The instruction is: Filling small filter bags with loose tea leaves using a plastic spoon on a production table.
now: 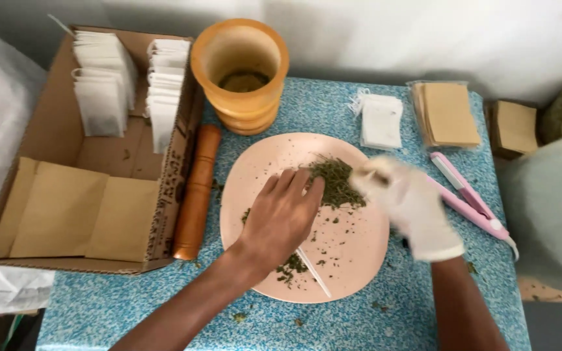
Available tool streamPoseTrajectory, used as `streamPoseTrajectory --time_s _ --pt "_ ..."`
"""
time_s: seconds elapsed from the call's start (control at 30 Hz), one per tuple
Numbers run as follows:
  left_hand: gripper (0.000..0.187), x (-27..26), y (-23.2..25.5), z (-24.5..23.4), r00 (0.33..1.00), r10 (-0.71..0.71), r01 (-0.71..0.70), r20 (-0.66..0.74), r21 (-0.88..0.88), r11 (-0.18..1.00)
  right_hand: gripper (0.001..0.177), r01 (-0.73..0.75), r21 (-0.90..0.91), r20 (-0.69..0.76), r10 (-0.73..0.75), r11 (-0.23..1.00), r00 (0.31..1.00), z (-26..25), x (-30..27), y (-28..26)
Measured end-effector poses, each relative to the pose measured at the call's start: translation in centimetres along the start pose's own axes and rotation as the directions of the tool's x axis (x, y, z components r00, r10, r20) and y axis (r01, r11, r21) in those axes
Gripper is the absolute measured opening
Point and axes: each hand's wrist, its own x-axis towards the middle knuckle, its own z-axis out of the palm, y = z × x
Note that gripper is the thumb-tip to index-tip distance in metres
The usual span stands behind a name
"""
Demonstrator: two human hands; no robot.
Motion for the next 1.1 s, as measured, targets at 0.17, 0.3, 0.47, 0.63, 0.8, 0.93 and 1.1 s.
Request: streamPoseTrajectory --time_s 0.17,0.3,0.47,0.63,0.8,0.93,1.1 --pt "0.022 6.5 0.1 2.7 0.989 -0.036 0.044 0.143 -0.054 0.998 0.036 -0.051 0.059 -0.227 0.063 0.997 0.972 -0.2 8.4 5.2" --pt "0.030 10.1 -0.6 8.1 1.000 -0.003 0.002 0.017 0.106 0.994 0.035 0.259 -0.120 -0.483 -0.285 0.958 0.828 1.8 13.4 7.3" --pt "0.025 12.4 -3.1 16.0 0.993 0.038 -0.019 -0.110 0.169 0.985 0.058 0.183 -0.039 -0.451 -0.181 0.982 0.874 1.9 16.5 7.0" --pt "0.019 12.9 -2.9 16.6 0.994 0.049 -0.033 -0.098 0.157 0.987 0.056 0.153 -0.219 -0.454 -0.240 0.964 0.858 3.5 18.4 6.6" --pt "0.012 12.9 -2.4 17.1 0.986 0.065 -0.030 -0.156 0.213 0.977 0.049 0.152 -0.015 -0.412 -0.145 0.988 0.900 2.8 19.4 7.7" --pt "0.011 12.8 -2.4 17.9 0.980 0.073 -0.035 -0.188 0.200 0.979 0.047 0.201 0.051 -0.460 -0.156 0.978 0.874 3.9 21.2 9.6" --pt "0.014 12.7 -2.6 19.0 0.987 0.047 -0.012 -0.154 0.219 0.976 0.036 0.238 0.194 -0.454 -0.128 0.952 0.882 2.2 19.3 8.8"
